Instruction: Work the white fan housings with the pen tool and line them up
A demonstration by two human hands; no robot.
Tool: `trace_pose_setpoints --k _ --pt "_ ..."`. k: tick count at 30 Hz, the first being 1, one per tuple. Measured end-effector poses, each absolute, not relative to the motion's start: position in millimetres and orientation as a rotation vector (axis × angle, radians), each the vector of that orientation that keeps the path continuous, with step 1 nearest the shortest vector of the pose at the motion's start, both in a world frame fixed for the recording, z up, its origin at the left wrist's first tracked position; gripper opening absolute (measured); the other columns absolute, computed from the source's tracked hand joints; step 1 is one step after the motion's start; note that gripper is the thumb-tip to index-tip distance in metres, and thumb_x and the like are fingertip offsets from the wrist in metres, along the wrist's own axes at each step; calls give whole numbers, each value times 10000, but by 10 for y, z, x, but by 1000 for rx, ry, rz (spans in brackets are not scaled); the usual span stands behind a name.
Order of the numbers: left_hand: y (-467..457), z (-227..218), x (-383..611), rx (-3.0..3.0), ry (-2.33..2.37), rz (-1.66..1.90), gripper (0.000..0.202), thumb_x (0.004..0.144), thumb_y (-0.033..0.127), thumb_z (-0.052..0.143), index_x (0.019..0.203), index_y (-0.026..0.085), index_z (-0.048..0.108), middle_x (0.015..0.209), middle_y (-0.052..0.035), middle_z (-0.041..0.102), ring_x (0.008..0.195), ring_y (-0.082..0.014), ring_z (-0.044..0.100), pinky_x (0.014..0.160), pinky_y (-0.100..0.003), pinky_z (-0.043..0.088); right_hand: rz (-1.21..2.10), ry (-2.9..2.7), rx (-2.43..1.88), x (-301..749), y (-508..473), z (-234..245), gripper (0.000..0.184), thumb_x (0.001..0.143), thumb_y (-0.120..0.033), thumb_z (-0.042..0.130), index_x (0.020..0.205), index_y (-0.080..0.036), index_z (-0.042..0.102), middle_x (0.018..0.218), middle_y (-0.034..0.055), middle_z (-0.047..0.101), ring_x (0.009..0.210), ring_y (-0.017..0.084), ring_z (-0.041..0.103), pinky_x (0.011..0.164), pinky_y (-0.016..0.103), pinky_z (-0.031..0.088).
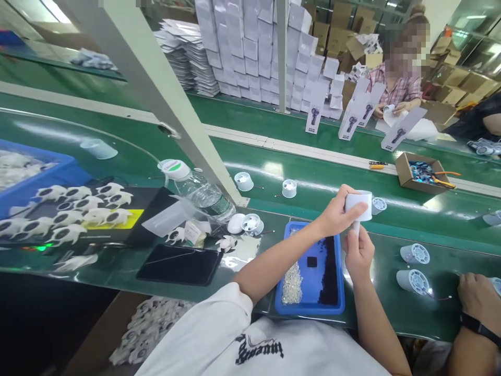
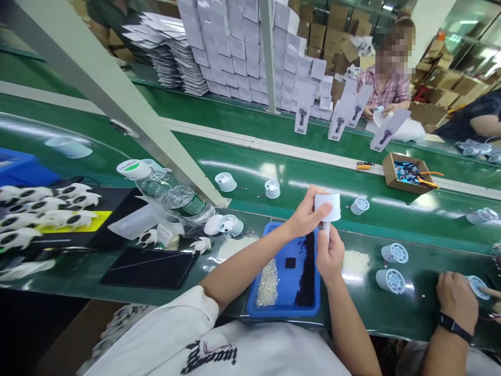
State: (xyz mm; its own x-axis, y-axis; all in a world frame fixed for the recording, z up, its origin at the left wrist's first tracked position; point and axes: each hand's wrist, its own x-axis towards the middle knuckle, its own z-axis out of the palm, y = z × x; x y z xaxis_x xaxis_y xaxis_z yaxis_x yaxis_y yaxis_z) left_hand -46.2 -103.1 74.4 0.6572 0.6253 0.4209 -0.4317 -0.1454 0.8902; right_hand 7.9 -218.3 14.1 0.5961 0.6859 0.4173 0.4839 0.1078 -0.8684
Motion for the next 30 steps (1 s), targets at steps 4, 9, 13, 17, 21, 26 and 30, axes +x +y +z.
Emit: trace_pose_setpoints --k 4,9,13,17,21,26,30 --pt "-1037 723 -450 1525 250 834 386 834 557 563 796 218 382 626 67 440 555 -74 410 521 -213 363 195 -988 -1564 77 -2143 77 371 960 -489 450 989 -177 648 559 -39 483 479 116 430 476 242 366" --pt "-823 720 -474 1475 250 701 358 746 504 668 867 207 507 707 38 526 608 -89 497 540 -211 407 185 -1030 -1621 133 -2098 68 339 957 -437 449 1054 -174 641 564 -37 521 473 122 447 478 240 382" --pt "-363 638 -607 1539 384 731 389 703 476 703 799 207 438 717 35 491 642 -104 504 566 -222 398 292 -1267 -1707 193 -2039 93 271 906 -373 519 1066 -193 643 701 6 644 581 153 561 563 262 449" --pt "-71 476 -699 1847 793 729 485 653 383 783 907 228 400 723 63 419 637 -120 472 621 -258 395 399 -1312 -1719 173 -2022 71 285 906 -319 477 1139 -193 581 590 -51 560 497 136 501 516 249 412" --pt "-65 349 -663 2187 799 566 362 723 339 737 1010 213 555 952 -30 509 922 -215 551 871 -373 459 410 -1244 -1671 160 -2059 90 158 863 -295 517 988 -208 560 553 -85 477 468 110 440 496 231 384" --pt "-130 259 -590 2477 753 288 381 775 162 621 1146 231 671 1336 -110 450 1275 -315 432 1110 -482 354 388 -1167 -1547 182 -2046 88 159 793 -340 654 826 -209 570 705 -22 583 589 118 526 552 244 451" --pt "-121 297 -605 2471 609 195 594 779 134 573 1365 224 538 1503 -123 377 1386 -293 396 1173 -430 316 443 -1082 -1465 121 -1968 -11 244 834 -447 637 857 -211 582 784 10 597 642 139 593 593 280 522"
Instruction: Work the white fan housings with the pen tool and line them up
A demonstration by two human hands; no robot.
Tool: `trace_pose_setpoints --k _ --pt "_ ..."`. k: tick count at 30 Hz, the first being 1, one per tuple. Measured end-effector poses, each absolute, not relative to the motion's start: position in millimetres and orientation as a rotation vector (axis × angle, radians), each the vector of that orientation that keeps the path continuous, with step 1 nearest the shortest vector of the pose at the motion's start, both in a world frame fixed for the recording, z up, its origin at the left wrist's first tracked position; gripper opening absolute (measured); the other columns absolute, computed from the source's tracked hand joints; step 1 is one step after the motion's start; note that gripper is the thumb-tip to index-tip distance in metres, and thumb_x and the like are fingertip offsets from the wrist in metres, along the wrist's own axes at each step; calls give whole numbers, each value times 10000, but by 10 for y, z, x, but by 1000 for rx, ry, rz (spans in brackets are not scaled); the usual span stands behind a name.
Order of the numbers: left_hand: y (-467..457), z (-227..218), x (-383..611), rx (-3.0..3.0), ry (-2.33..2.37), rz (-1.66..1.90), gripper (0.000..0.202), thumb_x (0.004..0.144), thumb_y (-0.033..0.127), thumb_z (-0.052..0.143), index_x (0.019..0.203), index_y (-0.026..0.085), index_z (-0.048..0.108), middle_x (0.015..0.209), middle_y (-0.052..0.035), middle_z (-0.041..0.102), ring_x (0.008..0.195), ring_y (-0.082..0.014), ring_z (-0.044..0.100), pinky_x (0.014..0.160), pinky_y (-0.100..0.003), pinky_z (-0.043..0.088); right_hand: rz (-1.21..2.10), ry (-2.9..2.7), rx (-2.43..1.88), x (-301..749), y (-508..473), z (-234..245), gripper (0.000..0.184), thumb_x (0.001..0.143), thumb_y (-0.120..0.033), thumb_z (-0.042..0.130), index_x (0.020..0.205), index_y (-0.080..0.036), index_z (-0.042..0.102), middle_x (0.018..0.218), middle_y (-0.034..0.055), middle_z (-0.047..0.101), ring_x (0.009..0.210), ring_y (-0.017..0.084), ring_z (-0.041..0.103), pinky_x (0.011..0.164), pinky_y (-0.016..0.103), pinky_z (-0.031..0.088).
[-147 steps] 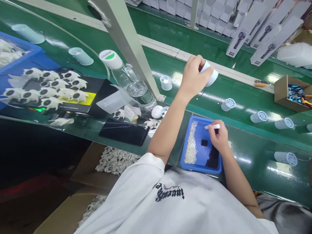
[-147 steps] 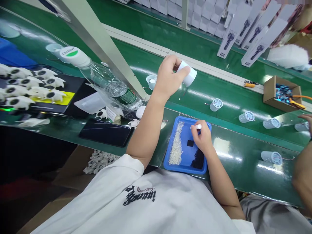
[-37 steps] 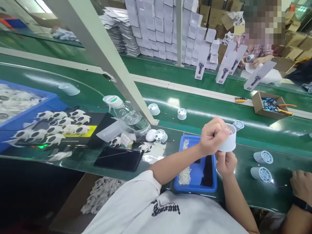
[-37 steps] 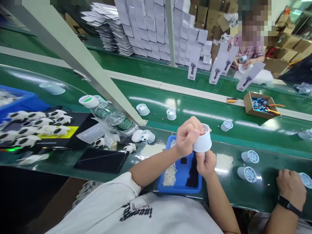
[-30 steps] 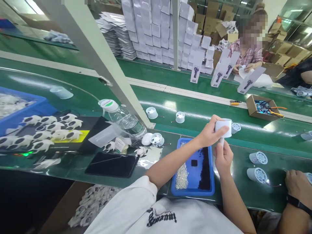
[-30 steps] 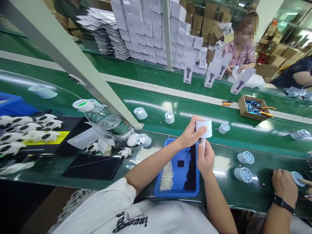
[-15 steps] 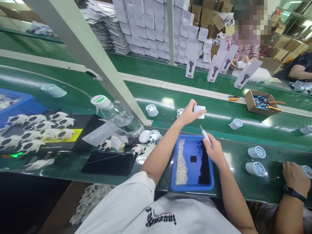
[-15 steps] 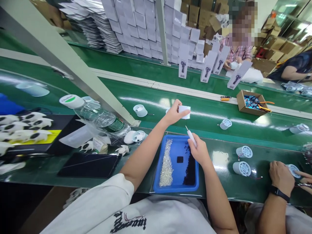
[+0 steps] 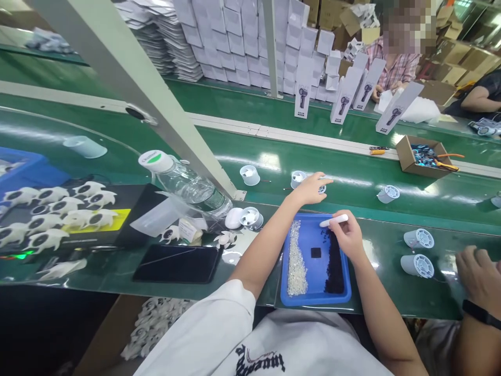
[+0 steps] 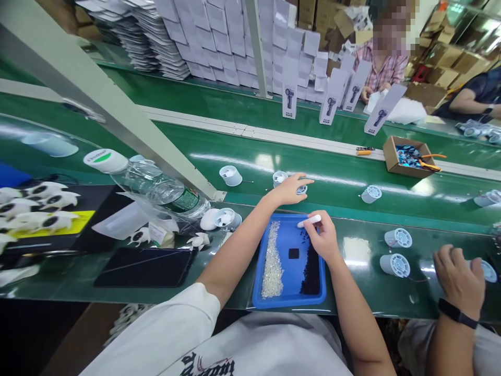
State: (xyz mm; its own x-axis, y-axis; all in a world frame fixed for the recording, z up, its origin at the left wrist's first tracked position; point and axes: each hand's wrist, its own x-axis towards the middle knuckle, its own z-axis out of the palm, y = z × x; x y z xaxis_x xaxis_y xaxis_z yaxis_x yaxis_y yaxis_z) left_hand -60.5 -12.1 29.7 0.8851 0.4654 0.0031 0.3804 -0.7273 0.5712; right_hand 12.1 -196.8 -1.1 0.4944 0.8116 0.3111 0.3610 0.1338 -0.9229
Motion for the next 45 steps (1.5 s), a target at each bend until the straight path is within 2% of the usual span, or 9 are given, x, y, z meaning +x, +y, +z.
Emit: trace_pose_setpoints --k 2,5,7,10,13,20,26,34,45 --pt "-84 337 -646 2456 573 182 700 769 116 550 1448 239 431 1583 -114 281 1483 -290 248 1223 -457 212 485 -1054 -1445 74 -1931 -53 299 861 -512 602 892 -215 583 785 16 620 629 145 619 605 297 550" --pt "0 340 -726 2413 739 147 839 710 70 559 1498 234 320 1626 -134 186 1520 -332 99 1216 -580 117 537 -1056 -1422 10 -1886 -78 344 878 -562 567 936 -223 585 829 40 680 650 162 666 636 325 585" --pt "55 298 -768 2385 860 146 831 710 45 538 1492 215 313 1604 -151 246 1501 -348 161 1188 -614 170 570 -1083 -1432 -23 -1860 -78 350 877 -569 567 949 -227 590 834 50 703 680 180 691 658 342 598" --pt "112 244 -798 2367 916 203 745 764 54 496 1478 182 326 1488 -163 421 1412 -327 337 1153 -540 298 610 -1123 -1459 -50 -1829 -80 344 873 -558 580 959 -226 598 817 57 721 723 200 715 689 356 607" --pt "143 282 -821 2347 970 266 718 792 99 515 1478 174 321 1403 -162 483 1333 -329 412 1127 -493 340 635 -1139 -1468 -57 -1811 -94 331 874 -544 579 959 -224 595 829 62 732 750 202 727 712 354 609" --pt "170 544 -949 2267 1040 483 588 797 131 532 1379 176 460 1359 -125 511 1284 -310 433 1132 -453 334 655 -1156 -1491 -51 -1811 -114 276 882 -493 577 952 -226 587 839 58 729 751 197 726 720 356 605" --pt "110 668 -1005 2243 931 702 492 774 128 548 1257 226 542 1298 -74 554 1190 -289 484 1095 -488 365 649 -1176 -1513 -41 -1819 -102 260 888 -475 572 965 -226 584 844 50 717 741 191 714 704 348 591" --pt "34 804 -1028 2221 863 770 418 762 84 566 1159 212 593 1233 -69 562 1148 -269 480 1066 -483 383 419 -1218 -1563 12 -1845 -114 223 904 -437 549 851 -221 558 735 6 610 614 153 594 592 297 502" --pt "102 738 -1035 2161 719 891 375 693 49 598 1027 220 610 1141 -50 561 1090 -269 488 1039 -491 405 254 -1344 -1529 -13 -1869 -40 146 921 -336 525 826 -225 531 757 6 599 614 144 559 607 294 457"
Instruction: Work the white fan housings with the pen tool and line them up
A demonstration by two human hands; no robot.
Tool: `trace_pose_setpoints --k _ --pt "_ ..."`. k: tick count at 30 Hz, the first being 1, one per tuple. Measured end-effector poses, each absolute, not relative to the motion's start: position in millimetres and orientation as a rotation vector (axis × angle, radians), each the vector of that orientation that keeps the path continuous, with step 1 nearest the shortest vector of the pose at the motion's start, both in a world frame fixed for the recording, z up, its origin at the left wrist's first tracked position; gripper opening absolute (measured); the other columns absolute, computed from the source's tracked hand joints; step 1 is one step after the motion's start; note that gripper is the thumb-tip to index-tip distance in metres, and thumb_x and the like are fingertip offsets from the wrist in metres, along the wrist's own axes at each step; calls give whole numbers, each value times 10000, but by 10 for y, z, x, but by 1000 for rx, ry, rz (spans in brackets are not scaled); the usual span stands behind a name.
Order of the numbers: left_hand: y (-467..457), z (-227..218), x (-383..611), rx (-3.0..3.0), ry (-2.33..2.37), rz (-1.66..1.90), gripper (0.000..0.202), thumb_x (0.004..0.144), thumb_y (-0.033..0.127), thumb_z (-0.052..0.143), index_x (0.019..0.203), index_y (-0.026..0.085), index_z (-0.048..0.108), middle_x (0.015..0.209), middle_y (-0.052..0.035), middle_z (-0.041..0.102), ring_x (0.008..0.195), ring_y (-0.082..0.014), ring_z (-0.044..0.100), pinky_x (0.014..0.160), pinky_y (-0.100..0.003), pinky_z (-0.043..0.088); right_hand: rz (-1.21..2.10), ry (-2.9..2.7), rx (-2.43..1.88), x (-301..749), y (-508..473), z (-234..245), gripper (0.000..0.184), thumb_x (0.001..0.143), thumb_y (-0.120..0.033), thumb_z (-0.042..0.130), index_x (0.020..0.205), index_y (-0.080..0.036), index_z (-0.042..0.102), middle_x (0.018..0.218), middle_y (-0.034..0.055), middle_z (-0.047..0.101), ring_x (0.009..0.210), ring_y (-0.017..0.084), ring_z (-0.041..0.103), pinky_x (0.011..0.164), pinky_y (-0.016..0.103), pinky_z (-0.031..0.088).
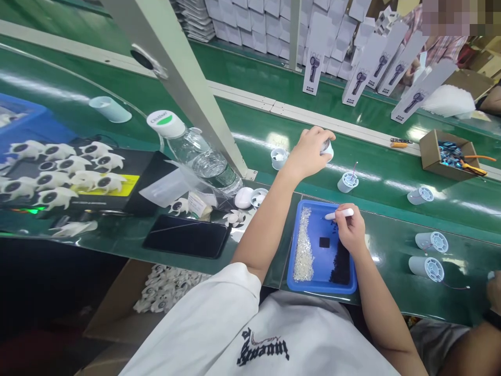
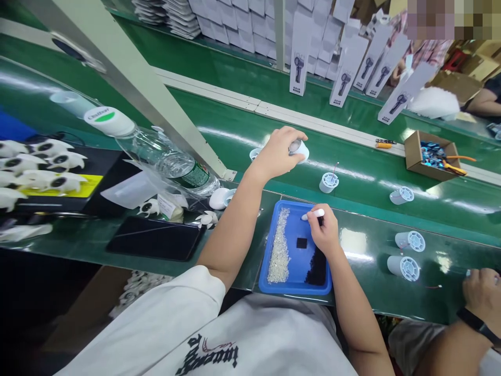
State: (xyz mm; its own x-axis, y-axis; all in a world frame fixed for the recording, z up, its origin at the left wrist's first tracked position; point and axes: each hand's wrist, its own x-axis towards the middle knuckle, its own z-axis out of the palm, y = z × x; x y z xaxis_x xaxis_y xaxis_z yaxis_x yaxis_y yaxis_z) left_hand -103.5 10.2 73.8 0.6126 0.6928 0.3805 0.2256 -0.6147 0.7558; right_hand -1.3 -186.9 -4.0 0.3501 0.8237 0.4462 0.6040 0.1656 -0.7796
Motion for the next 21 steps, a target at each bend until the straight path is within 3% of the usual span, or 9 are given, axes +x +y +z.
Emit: trace_pose_setpoints --k 11,21 --pt "-8 914 -1098 2248 834 714 380 754 87 571 1113 211 593 1235 -69 557 1175 -288 479 1065 -499 407 112 -1415 -1482 -12 -1895 -4 145 925 -240 540 788 -234 492 685 -31 550 594 125 527 584 257 431" --pt "39 833 -1088 2203 756 782 397 752 110 583 1138 205 586 1242 -78 561 1194 -296 474 1062 -486 403 102 -1434 -1516 -8 -1880 -21 150 934 -290 530 798 -233 500 695 -18 566 607 139 541 585 272 442"
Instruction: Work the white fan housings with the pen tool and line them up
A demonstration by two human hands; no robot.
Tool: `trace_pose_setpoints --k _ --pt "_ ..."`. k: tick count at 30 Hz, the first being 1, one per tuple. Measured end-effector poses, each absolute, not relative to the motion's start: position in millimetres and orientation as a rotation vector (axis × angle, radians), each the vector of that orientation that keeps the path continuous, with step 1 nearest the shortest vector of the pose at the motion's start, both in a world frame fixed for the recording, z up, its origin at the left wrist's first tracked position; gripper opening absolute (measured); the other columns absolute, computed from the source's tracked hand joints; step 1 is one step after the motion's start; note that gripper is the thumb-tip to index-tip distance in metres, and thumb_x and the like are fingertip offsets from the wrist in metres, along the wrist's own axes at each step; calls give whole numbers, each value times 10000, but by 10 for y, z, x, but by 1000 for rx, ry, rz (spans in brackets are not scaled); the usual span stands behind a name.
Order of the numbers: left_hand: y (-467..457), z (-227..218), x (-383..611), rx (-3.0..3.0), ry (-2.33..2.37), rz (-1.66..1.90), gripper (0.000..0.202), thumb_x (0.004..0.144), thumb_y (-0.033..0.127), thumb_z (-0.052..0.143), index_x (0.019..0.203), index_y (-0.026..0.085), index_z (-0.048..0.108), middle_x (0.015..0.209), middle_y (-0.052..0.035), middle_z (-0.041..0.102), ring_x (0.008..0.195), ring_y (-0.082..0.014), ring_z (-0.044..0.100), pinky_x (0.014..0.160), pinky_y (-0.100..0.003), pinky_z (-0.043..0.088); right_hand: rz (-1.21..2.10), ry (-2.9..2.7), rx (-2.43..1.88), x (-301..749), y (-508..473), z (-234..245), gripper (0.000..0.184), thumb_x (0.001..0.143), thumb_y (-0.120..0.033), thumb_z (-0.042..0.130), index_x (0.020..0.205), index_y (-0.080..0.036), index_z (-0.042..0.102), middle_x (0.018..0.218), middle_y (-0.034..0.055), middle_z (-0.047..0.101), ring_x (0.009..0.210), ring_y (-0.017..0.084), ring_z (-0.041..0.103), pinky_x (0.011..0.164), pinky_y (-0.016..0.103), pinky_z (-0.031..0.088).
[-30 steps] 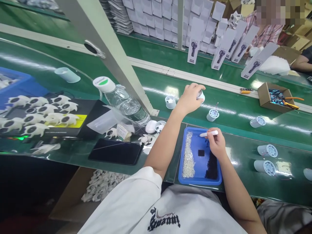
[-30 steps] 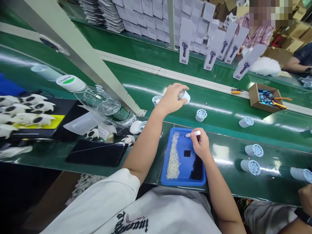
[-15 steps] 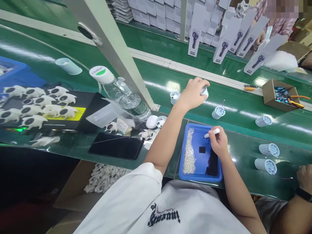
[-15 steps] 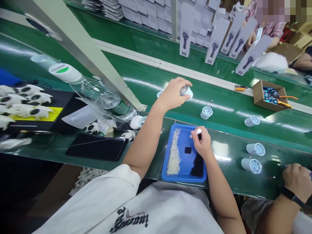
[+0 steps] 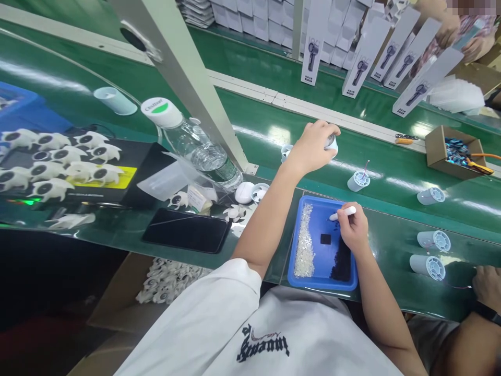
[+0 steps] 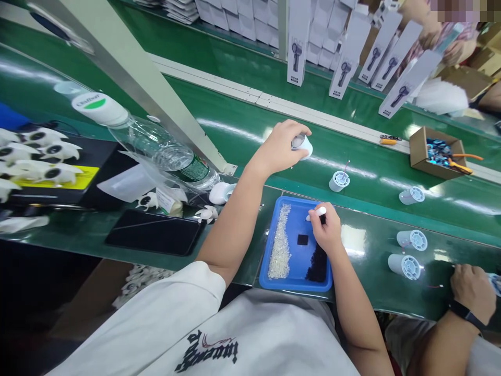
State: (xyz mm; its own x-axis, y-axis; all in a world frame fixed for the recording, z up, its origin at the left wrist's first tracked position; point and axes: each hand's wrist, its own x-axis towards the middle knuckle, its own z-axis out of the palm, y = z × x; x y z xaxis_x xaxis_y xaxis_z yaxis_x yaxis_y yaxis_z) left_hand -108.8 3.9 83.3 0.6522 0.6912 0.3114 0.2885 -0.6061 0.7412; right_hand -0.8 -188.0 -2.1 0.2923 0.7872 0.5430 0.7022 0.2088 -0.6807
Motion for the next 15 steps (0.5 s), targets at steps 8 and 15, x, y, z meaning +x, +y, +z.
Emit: trace_pose_setpoints --k 8,15 --pt "91 770 -1034 2065 679 955 529 731 94 645 1214 264 510 1248 -75 568 1183 -291 509 1039 -464 407 -31 -1348 -1599 62 -1887 -5 186 945 -371 518 824 -230 519 720 -6 586 632 150 562 597 283 459" --pt "85 716 -998 1880 697 1116 453 763 148 716 1135 279 492 1057 -35 537 1177 -272 540 983 -495 449 -47 -1304 -1585 77 -1874 -27 174 961 -330 504 818 -231 499 676 -25 586 601 137 562 595 267 456"
